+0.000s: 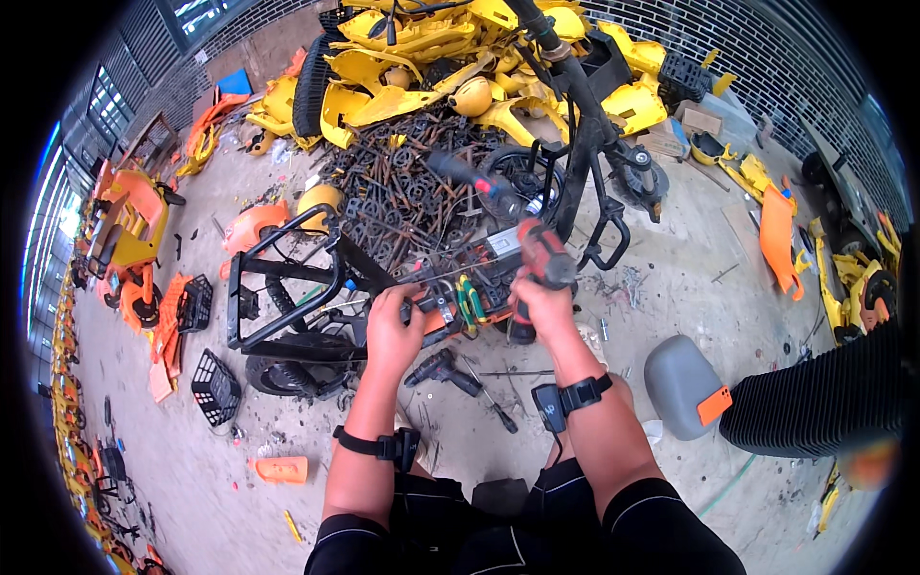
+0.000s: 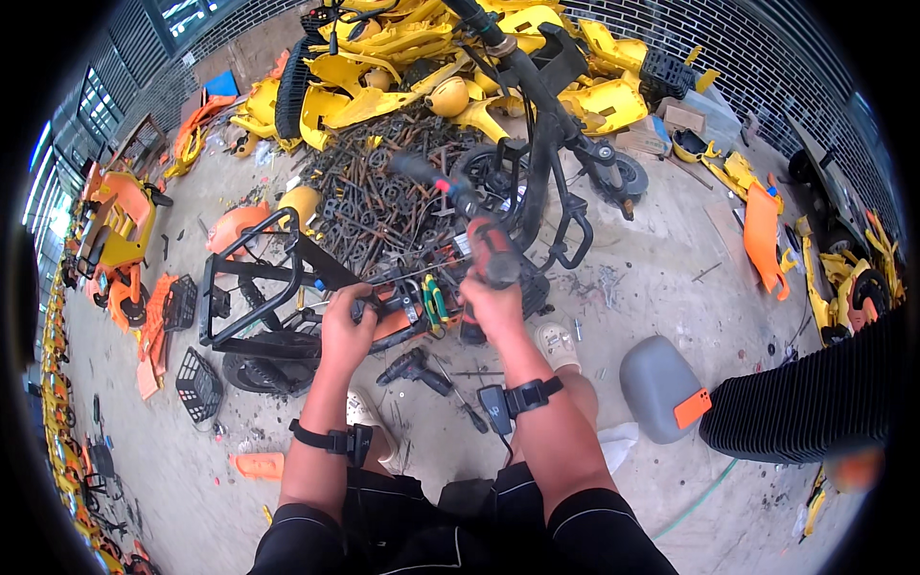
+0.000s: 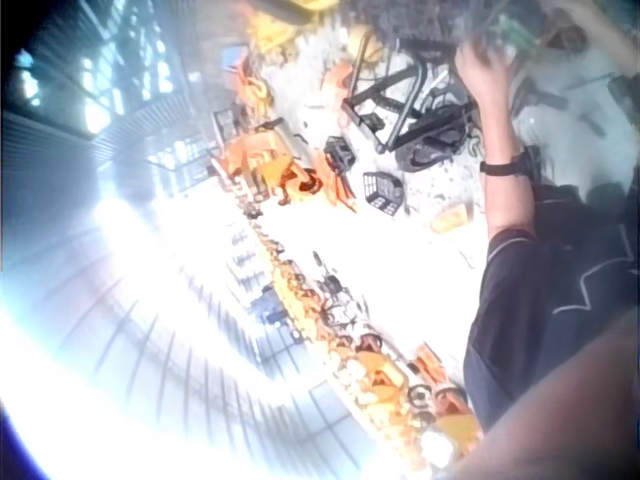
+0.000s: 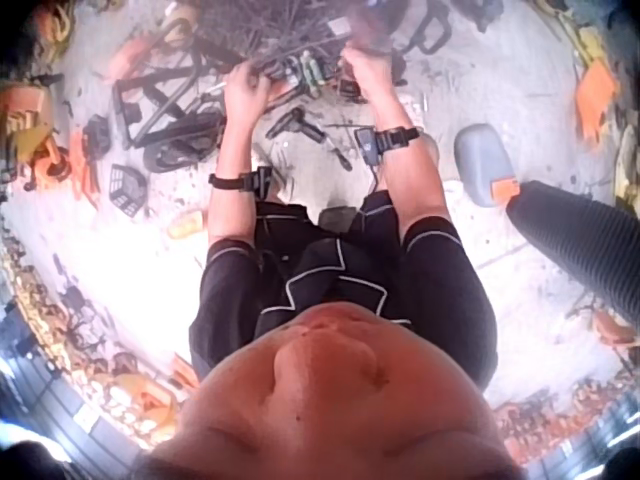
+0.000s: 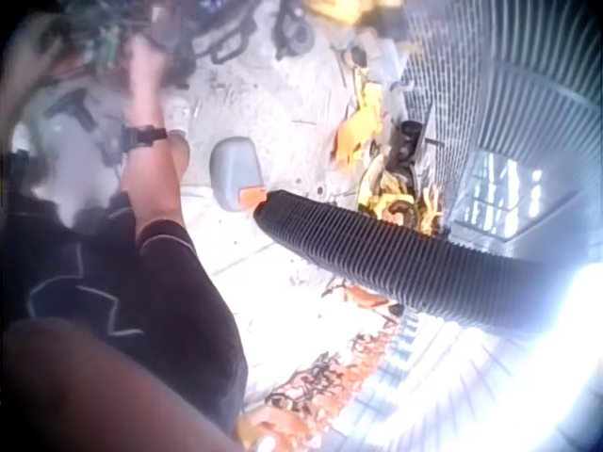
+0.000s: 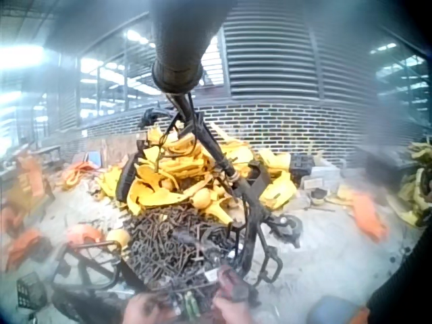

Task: The person uses an impact driver to loosen components on a vehicle frame and then uses pliers to manipulate and organize various wires and electrical connectors.

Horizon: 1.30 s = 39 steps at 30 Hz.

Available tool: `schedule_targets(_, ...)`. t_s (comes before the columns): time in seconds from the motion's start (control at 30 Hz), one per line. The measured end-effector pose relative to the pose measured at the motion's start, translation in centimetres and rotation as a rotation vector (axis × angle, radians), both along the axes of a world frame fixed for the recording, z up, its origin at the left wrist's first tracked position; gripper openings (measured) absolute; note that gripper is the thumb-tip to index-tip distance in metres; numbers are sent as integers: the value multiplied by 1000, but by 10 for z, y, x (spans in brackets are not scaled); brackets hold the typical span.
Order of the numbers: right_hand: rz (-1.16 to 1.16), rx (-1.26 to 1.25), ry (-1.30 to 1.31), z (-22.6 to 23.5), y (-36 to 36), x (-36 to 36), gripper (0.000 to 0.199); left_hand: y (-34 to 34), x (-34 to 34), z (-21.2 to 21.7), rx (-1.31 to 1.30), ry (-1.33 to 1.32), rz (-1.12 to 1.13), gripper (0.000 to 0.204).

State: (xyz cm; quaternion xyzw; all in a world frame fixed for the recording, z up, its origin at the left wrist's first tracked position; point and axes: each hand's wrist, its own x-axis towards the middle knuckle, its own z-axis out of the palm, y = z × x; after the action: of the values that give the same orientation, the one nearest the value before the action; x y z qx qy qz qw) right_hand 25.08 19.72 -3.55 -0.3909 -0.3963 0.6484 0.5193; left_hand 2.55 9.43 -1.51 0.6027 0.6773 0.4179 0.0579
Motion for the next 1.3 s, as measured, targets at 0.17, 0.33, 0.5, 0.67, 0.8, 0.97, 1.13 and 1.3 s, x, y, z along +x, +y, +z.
schedule_targets(0.17,129,30,-73,14,11,-2,23,-16,0,-1,-36,-41,-15,25)
schedule_targets(0.33,135,-36,127,25,19,-29,13,-30,-3,1,-16,-15,-1,25)
schedule_targets(0.5,-107,173,127,-22,25,-52,18,-27,7,0,-33,-38,-54,25)
schedule_targets(0.67,25,328,101,14,28,-41,18,-41,8,-1,-82,-40,-78,25)
schedule_targets(0.8,74,297,114,19,24,-33,34,-41,6,-4,-117,-39,-100,25)
schedule_targets(0.97,142,312,75,12,26,-18,40,-36,6,-8,-194,-1,-131,24)
schedule_targets(1.13,220,248,57,8,16,-16,41,-30,4,-17,-175,-12,-195,24)
schedule_targets(1.3,313,81,79,8,4,-5,43,-27,3,-13,-323,28,-231,25)
